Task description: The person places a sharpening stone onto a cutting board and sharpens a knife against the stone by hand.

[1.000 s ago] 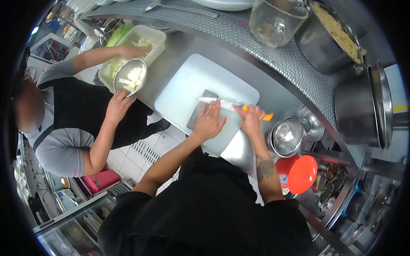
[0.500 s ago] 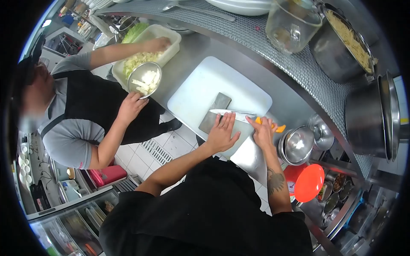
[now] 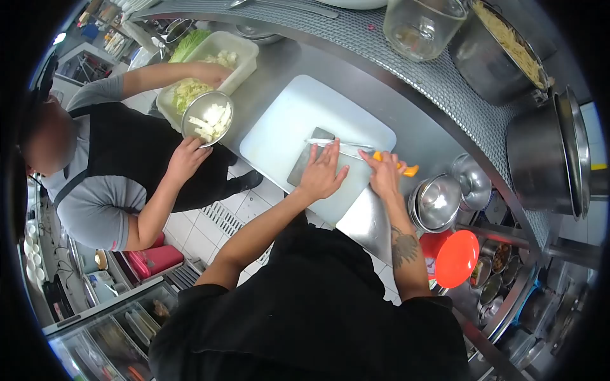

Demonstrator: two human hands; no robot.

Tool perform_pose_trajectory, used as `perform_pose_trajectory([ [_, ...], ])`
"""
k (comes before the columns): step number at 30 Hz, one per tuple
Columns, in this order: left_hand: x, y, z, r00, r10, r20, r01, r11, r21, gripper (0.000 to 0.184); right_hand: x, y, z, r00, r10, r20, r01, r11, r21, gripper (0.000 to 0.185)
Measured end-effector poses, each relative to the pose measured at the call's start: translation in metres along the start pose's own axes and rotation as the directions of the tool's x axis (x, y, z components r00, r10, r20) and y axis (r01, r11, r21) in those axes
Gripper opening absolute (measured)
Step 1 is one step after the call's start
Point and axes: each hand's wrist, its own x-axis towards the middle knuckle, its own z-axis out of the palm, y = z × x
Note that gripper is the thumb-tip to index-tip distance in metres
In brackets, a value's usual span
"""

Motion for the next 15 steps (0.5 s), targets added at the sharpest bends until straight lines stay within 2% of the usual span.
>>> perform_pose_trajectory([
  [1, 0.003, -0.003, 0.0, 0.999, -0.046, 0.002, 0.046, 0.998, 0.053, 0.08, 0.007, -0.011, 0.002, 0.999, 0.029, 0.037, -0.029, 1.0, 0.008, 0.065],
  [2, -0.009, -0.008, -0.004, 0.998, -0.056, -0.032, 0.058, 0.997, 0.055, 0.08, 0.007, -0.015, 0.016, 0.999, -0.033, 0.029, 0.033, 0.999, 0.002, 0.067],
  [3, -0.025, -0.01, -0.007, 0.998, -0.047, -0.031, 0.049, 0.997, 0.058, 0.08, 0.006, -0.016, 0.015, 0.999, -0.027, 0.022, 0.027, 1.0, 0.003, 0.067],
  [5, -0.056, -0.008, -0.01, 0.998, -0.055, 0.004, 0.055, 0.994, 0.09, 0.079, -0.003, -0.017, 0.01, 0.976, -0.156, 0.15, 0.153, 0.988, 0.031, 0.068],
  [7, -0.057, 0.003, -0.003, 1.0, -0.025, 0.002, 0.025, 0.998, 0.051, 0.078, -0.006, -0.006, -0.001, 0.971, -0.157, 0.178, 0.158, 0.987, 0.009, 0.067],
  [9, -0.032, 0.002, -0.003, 0.999, 0.015, -0.051, -0.012, 0.999, 0.047, 0.078, 0.003, 0.002, -0.003, 0.985, -0.106, 0.14, 0.102, 0.994, 0.039, 0.067],
  [10, -0.021, -0.002, -0.008, 0.999, -0.034, -0.016, 0.036, 0.989, 0.142, 0.078, 0.012, 0.0, 0.006, 0.992, -0.094, 0.086, 0.087, 0.993, 0.086, 0.067],
  [11, -0.025, -0.008, -0.01, 0.999, -0.037, -0.013, 0.039, 0.99, 0.137, 0.078, 0.015, -0.01, 0.017, 0.991, -0.093, 0.093, 0.085, 0.993, 0.083, 0.067],
  [13, -0.027, -0.033, -0.021, 0.992, -0.09, -0.093, 0.094, 0.994, 0.047, 0.078, 0.028, -0.03, 0.03, 0.985, -0.155, 0.071, 0.152, 0.987, 0.044, 0.067],
  [14, -0.042, -0.037, -0.025, 0.992, -0.093, -0.081, 0.098, 0.993, 0.071, 0.078, 0.028, -0.032, 0.028, 0.988, -0.145, 0.058, 0.143, 0.989, 0.039, 0.067],
  [15, -0.055, -0.03, -0.025, 0.994, -0.076, -0.081, 0.082, 0.994, 0.072, 0.078, 0.022, -0.034, 0.026, 0.971, -0.206, 0.122, 0.2, 0.978, 0.064, 0.067],
])
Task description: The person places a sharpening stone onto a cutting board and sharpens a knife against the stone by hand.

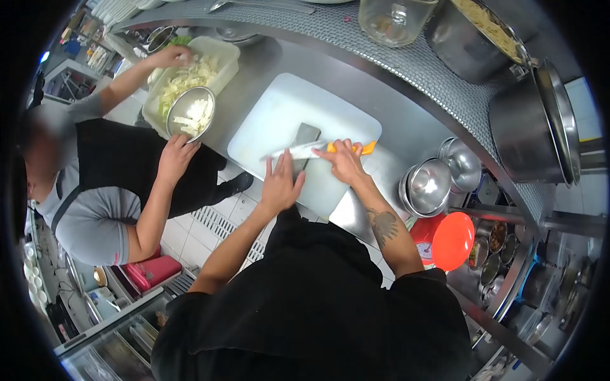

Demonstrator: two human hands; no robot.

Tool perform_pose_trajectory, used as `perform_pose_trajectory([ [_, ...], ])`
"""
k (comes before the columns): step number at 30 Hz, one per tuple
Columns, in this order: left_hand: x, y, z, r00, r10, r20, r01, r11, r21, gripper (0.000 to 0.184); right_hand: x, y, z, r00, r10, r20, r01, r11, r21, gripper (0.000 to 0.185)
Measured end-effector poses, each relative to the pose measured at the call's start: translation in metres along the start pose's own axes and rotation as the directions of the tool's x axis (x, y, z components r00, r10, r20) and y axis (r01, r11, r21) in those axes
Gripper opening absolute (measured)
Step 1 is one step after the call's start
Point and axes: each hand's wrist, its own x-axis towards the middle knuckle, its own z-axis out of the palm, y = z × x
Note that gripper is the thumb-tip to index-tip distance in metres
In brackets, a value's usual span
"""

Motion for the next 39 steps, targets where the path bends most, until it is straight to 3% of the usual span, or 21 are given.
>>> perform_pose_trajectory([
  [2, -0.022, 0.012, 0.002, 0.998, -0.003, 0.057, 0.001, 0.999, 0.037, 0.079, -0.007, 0.005, -0.007, 0.996, -0.06, 0.073, 0.059, 0.998, 0.015, 0.067],
  [6, 0.02, 0.011, 0.013, 0.998, 0.058, -0.01, -0.058, 0.998, -0.039, 0.08, 0.0, 0.02, -0.014, 0.998, -0.01, 0.054, 0.012, 1.0, -0.023, 0.07],
  [8, 0.011, -0.002, 0.004, 1.0, 0.002, -0.012, -0.003, 0.999, -0.034, 0.08, 0.024, 0.002, -0.016, 0.992, 0.086, 0.095, -0.089, 0.996, 0.028, 0.07],
  [10, 0.005, -0.012, -0.006, 0.996, -0.082, -0.017, 0.081, 0.996, -0.032, 0.081, 0.019, -0.014, 0.002, 1.0, 0.016, 0.007, -0.016, 1.0, -0.005, 0.071],
  [12, -0.033, 0.004, -0.012, 0.994, -0.093, 0.053, 0.091, 0.995, 0.039, 0.082, 0.006, -0.024, 0.004, 0.98, -0.107, 0.167, 0.105, 0.994, 0.021, 0.071],
  [13, -0.037, 0.016, -0.011, 0.995, -0.066, 0.072, 0.063, 0.997, 0.044, 0.082, 0.0, -0.016, -0.001, 0.975, -0.161, 0.151, 0.158, 0.987, 0.033, 0.071],
  [15, -0.032, 0.027, -0.004, 0.993, -0.033, 0.109, 0.028, 0.998, 0.049, 0.082, 0.004, 0.009, -0.017, 0.976, -0.113, 0.187, 0.11, 0.994, 0.028, 0.07],
  [18, -0.001, 0.016, -0.002, 1.0, 0.0, 0.017, 0.001, 0.998, -0.058, 0.082, 0.024, 0.01, -0.026, 0.981, -0.043, 0.19, 0.033, 0.998, 0.053, 0.062],
  [20, 0.001, 0.001, -0.011, 0.991, -0.135, 0.008, 0.136, 0.986, -0.097, 0.081, 0.04, -0.003, -0.002, 0.98, -0.136, 0.144, 0.134, 0.991, 0.02, 0.055],
  [22, -0.03, 0.0, -0.016, 0.993, -0.116, 0.01, 0.116, 0.992, -0.039, 0.082, 0.025, -0.021, 0.007, 0.981, -0.155, 0.117, 0.155, 0.988, 0.01, 0.051],
  [24, -0.052, 0.011, -0.02, 0.99, -0.098, 0.097, 0.094, 0.995, 0.046, 0.082, 0.01, -0.024, -0.003, 0.944, -0.183, 0.274, 0.161, 0.982, 0.103, 0.052],
  [26, -0.042, 0.02, -0.019, 0.992, -0.084, 0.091, 0.085, 0.996, -0.012, 0.082, 0.005, -0.005, -0.012, 0.951, -0.221, 0.217, 0.208, 0.975, 0.08, 0.053],
  [28, -0.014, 0.016, -0.024, 0.996, -0.069, 0.05, 0.075, 0.989, -0.127, 0.082, 0.018, -0.004, -0.027, 0.974, -0.049, 0.22, 0.041, 0.998, 0.043, 0.056],
  [32, -0.032, -0.002, -0.023, 0.993, -0.121, -0.02, 0.121, 0.993, -0.004, 0.083, 0.011, -0.039, 0.016, 0.988, -0.15, 0.046, 0.151, 0.988, -0.025, 0.057],
  [33, -0.047, 0.003, -0.025, 0.988, -0.14, 0.065, 0.133, 0.986, 0.097, 0.084, 0.003, -0.047, 0.008, 0.978, -0.17, 0.124, 0.17, 0.985, 0.009, 0.058],
  [36, -0.061, 0.02, -0.015, 0.996, -0.066, 0.055, 0.067, 0.997, -0.026, 0.085, -0.003, -0.019, -0.012, 0.951, -0.217, 0.22, 0.2, 0.975, 0.099, 0.063],
  [37, -0.049, 0.021, -0.014, 0.994, -0.104, 0.036, 0.105, 0.994, -0.012, 0.085, 0.005, -0.016, -0.017, 0.939, -0.26, 0.227, 0.24, 0.964, 0.11, 0.063],
  [39, -0.024, 0.015, -0.014, 0.997, -0.075, -0.013, 0.074, 0.994, -0.078, 0.085, 0.016, -0.019, -0.022, 0.974, -0.082, 0.209, 0.071, 0.996, 0.06, 0.066],
])
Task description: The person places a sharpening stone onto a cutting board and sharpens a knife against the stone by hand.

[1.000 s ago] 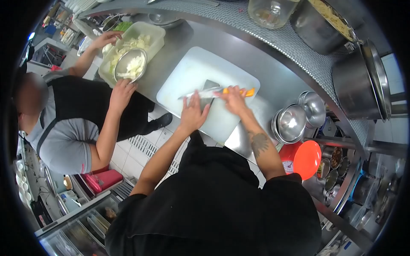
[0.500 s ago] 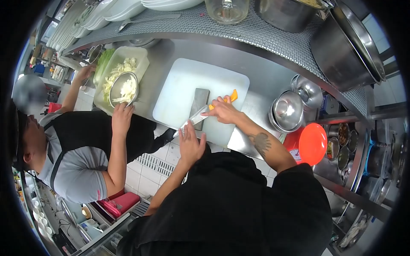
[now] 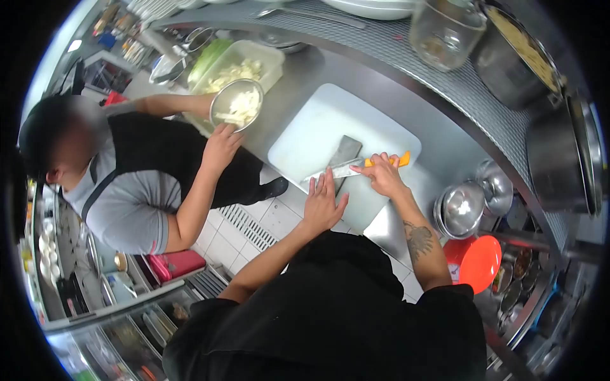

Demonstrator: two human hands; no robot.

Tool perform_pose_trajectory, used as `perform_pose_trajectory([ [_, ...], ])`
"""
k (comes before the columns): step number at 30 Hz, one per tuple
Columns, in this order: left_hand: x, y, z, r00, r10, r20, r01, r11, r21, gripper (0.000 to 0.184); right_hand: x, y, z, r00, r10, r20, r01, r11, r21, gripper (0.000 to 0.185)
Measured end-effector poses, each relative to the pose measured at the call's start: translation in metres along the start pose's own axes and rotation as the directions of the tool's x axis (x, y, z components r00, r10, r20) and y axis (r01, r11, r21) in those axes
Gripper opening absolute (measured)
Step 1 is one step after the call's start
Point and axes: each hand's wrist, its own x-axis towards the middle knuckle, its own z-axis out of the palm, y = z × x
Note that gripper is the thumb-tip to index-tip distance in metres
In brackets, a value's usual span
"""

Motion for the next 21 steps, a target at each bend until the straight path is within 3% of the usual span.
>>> perform_pose_trajectory([
  [1, -0.002, -0.001, -0.004, 1.0, -0.02, -0.019, 0.02, 1.0, 0.003, 0.085, 0.004, -0.005, 0.012, 1.0, -0.026, 0.006, 0.026, 1.0, -0.008, 0.066],
  [3, -0.009, -0.002, -0.012, 0.987, -0.15, 0.066, 0.149, 0.989, 0.023, 0.086, 0.001, -0.015, 0.046, 0.972, -0.115, -0.204, 0.087, 0.986, -0.14, 0.064],
  [5, -0.038, -0.002, -0.005, 0.988, -0.106, 0.117, 0.09, 0.987, 0.132, 0.088, -0.012, -0.018, 0.032, 0.983, -0.113, -0.147, 0.103, 0.992, -0.074, 0.065],
  [7, -0.039, 0.005, 0.001, 0.994, -0.022, 0.103, 0.024, 1.0, -0.018, 0.088, -0.027, -0.003, 0.014, 0.998, -0.061, 0.029, 0.06, 0.998, 0.018, 0.067],
  [8, -0.027, 0.008, 0.005, 0.994, -0.035, 0.104, 0.037, 0.999, -0.019, 0.088, -0.023, 0.009, 0.011, 0.999, -0.034, 0.013, 0.035, 0.997, -0.071, 0.066],
  [11, 0.004, 0.007, 0.007, 1.0, -0.006, 0.027, 0.006, 1.0, 0.0, 0.087, -0.003, 0.003, 0.006, 0.996, 0.014, -0.089, -0.013, 1.0, 0.008, 0.064],
  [13, 0.002, 0.008, -0.001, 0.989, -0.127, 0.081, 0.122, 0.991, 0.063, 0.086, -0.012, -0.002, 0.011, 0.993, -0.011, -0.117, 0.013, 1.0, 0.019, 0.062],
  [15, -0.023, 0.01, 0.001, 0.991, -0.049, 0.123, 0.042, 0.997, 0.058, 0.086, -0.031, -0.004, 0.014, 0.998, -0.051, -0.045, 0.051, 0.999, -0.01, 0.061],
  [17, -0.023, 0.018, 0.015, 0.996, 0.079, 0.047, -0.078, 0.997, -0.016, 0.087, -0.041, 0.026, 0.007, 0.999, -0.043, -0.015, 0.043, 0.999, -0.019, 0.061],
  [19, 0.015, 0.026, 0.025, 0.997, 0.054, 0.052, -0.054, 0.999, -0.007, 0.087, -0.036, 0.049, 0.008, 0.983, -0.014, -0.182, 0.0, 0.997, -0.075, 0.063],
  [21, 0.03, 0.031, 0.024, 0.997, 0.045, 0.055, -0.045, 0.999, -0.006, 0.087, -0.019, 0.03, 0.006, 0.987, 0.033, -0.154, -0.037, 0.999, -0.027, 0.063],
])
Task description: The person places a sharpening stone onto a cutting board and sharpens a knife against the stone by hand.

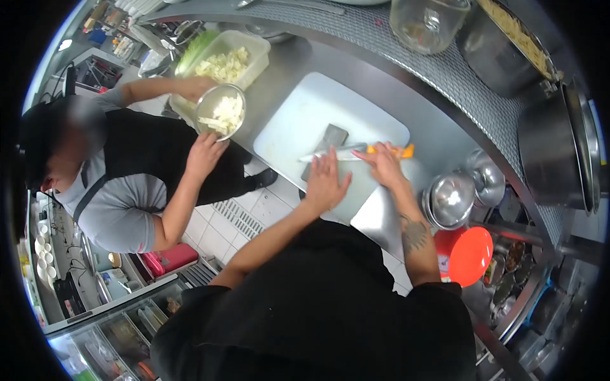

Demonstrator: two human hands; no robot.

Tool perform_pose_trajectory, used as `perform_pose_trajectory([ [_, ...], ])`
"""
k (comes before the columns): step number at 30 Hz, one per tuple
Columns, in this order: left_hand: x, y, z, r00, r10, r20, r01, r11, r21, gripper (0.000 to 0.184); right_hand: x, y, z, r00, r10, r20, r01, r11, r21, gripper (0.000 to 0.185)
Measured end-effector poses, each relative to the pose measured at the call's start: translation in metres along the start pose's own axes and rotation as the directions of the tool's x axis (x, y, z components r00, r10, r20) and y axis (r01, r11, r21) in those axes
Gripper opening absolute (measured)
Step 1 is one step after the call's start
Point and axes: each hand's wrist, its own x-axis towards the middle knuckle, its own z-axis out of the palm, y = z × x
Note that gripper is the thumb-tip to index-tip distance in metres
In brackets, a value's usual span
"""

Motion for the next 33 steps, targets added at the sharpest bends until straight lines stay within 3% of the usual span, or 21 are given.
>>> perform_pose_trajectory([
  [2, 0.003, 0.001, -0.016, 0.993, -0.111, 0.047, 0.109, 0.993, 0.041, 0.086, -0.007, -0.005, -0.009, 0.999, 0.043, 0.009, -0.044, 0.999, 0.019, 0.063],
  [5, -0.007, 0.002, -0.008, 0.999, 0.025, 0.041, -0.024, 0.999, -0.022, 0.084, -0.024, 0.005, -0.019, 0.999, -0.022, 0.05, 0.024, 0.999, -0.045, 0.059],
  [7, 0.006, 0.004, 0.007, 0.994, 0.105, -0.02, -0.106, 0.994, -0.04, 0.084, -0.016, 0.023, -0.031, 0.999, 0.046, 0.025, -0.045, 0.998, -0.037, 0.06],
  [10, 0.045, -0.006, 0.013, 0.999, 0.032, -0.023, -0.033, 0.999, -0.022, 0.084, -0.006, 0.021, -0.016, 0.99, 0.125, -0.065, -0.126, 0.992, -0.018, 0.061],
  [11, 0.041, -0.009, 0.002, 0.998, -0.007, 0.054, 0.01, 0.999, -0.048, 0.084, -0.01, 0.015, -0.007, 0.99, 0.131, -0.056, -0.132, 0.991, -0.027, 0.059],
  [14, 0.012, -0.012, -0.001, 0.992, 0.052, 0.116, -0.039, 0.993, -0.11, 0.084, -0.019, 0.019, -0.013, 0.987, 0.159, -0.004, -0.159, 0.986, 0.038, 0.056],
  [16, 0.027, -0.005, 0.006, 0.989, 0.084, 0.118, -0.069, 0.99, -0.126, 0.085, -0.029, 0.03, -0.021, 0.983, 0.183, -0.028, -0.184, 0.982, -0.043, 0.056],
  [17, 0.043, -0.002, 0.01, 0.992, 0.098, 0.082, -0.089, 0.991, -0.102, 0.086, -0.022, 0.031, -0.021, 0.966, 0.228, -0.119, -0.235, 0.971, -0.049, 0.057],
  [22, 0.045, -0.014, 0.007, 0.996, 0.086, 0.023, -0.085, 0.996, -0.038, 0.086, -0.01, 0.011, -0.02, 0.966, 0.244, -0.085, -0.245, 0.97, 0.005, 0.056],
  [24, 0.046, -0.003, 0.014, 0.991, 0.131, 0.011, -0.131, 0.99, -0.046, 0.086, -0.019, 0.022, -0.029, 0.969, 0.247, 0.006, -0.247, 0.969, 0.012, 0.058],
  [28, 0.077, 0.012, 0.016, 0.994, 0.092, 0.065, -0.087, 0.994, -0.072, 0.087, -0.01, 0.038, -0.031, 0.952, 0.266, -0.15, -0.277, 0.96, -0.052, 0.059],
  [30, 0.072, 0.002, 0.01, 0.995, 0.07, 0.073, -0.066, 0.996, -0.052, 0.086, -0.012, 0.027, -0.025, 0.946, 0.302, -0.119, -0.31, 0.949, -0.06, 0.059],
  [32, 0.047, -0.005, -0.001, 0.988, 0.081, 0.131, -0.064, 0.99, -0.123, 0.085, -0.022, 0.029, -0.013, 0.966, 0.26, 0.001, -0.259, 0.964, 0.051, 0.059],
  [33, 0.035, -0.004, 0.005, 0.986, 0.152, 0.07, -0.145, 0.985, -0.092, 0.085, -0.03, 0.026, -0.025, 0.964, 0.265, 0.024, -0.265, 0.964, 0.023, 0.057],
])
